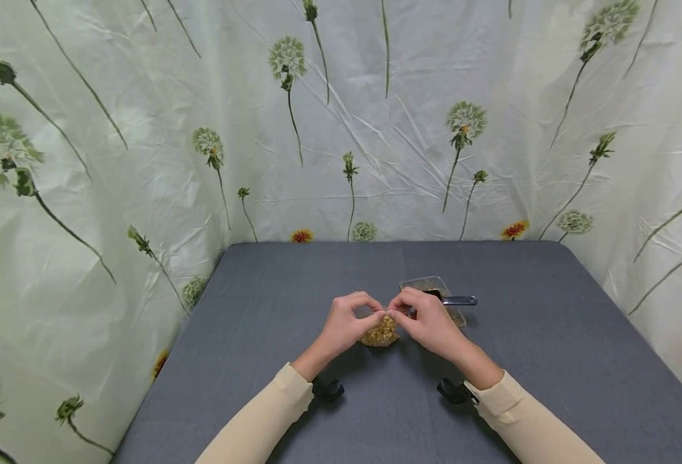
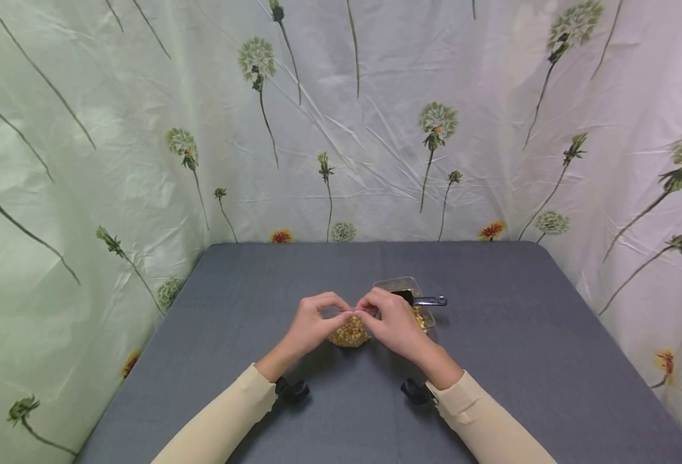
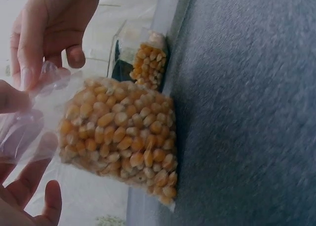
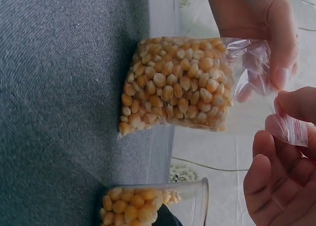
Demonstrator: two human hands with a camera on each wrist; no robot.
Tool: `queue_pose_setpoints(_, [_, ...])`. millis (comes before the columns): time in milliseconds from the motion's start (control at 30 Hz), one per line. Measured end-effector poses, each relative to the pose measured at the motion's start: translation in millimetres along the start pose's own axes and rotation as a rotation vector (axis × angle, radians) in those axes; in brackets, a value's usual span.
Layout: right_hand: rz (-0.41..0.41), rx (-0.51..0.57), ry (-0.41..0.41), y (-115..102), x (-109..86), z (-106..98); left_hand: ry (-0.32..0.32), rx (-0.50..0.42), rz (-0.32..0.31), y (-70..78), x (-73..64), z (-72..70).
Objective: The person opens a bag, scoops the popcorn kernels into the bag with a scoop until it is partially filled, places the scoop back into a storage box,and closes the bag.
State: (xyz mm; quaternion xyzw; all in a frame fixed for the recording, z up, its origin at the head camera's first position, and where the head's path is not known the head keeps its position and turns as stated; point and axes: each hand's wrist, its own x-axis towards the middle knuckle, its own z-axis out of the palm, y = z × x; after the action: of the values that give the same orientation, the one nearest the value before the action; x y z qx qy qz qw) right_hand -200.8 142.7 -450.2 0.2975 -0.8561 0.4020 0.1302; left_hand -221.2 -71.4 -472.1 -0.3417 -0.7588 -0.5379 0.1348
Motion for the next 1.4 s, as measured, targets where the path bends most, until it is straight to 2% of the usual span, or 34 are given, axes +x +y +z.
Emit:
queue_pose_setpoints(133, [-0.019,-0.017,0.019,1.2,0.2,-1.8,-0.017,0.019,-0.007,-4.3,-1.3,-9.0])
queue_pose_setpoints(267, [-0.015,-0.048,0.058,3.8,-1.7,-5.2,-0.037,0.028,-0.052,-6.2,-4.1,-21.4])
queue_pose_setpoints(433, [-0.007,-0.061,0.065,4.0,-2.6,-8.2,-0.038,0.018,-0.093,-5.8,-7.2,-32.8])
queue_pose_setpoints(567, [-0.018,-0.065,0.076,3.4,-2.0,-9.4,-0.029,0.04,-0.09,-5.6,-8.4,-34.6])
queue_pose_setpoints(800, [-0.03,-0.133,0.062,3.8,-1.6,-13.4,-0.01,0.117,-0.038,-6.7,-7.8,-33.1])
queue_pose_setpoints(1033, [-0.035,-0.197,0.053,-0.1,0.8,-18.0,-0.043,0.095,-0.07,-6.9,-2.6,-33.8])
queue_pose_setpoints(1200, [-0.082,-0.248,0.066,-3.4,-0.3,-22.2,-0.04,0.183,-0.055,-1.3,-3.1,-38.8])
queue_pose_setpoints(1400, [-0.151,-0.327,0.074,-7.6,-4.2,-35.9,0.037,0.377,0.028,16.1,-3.2,-54.9])
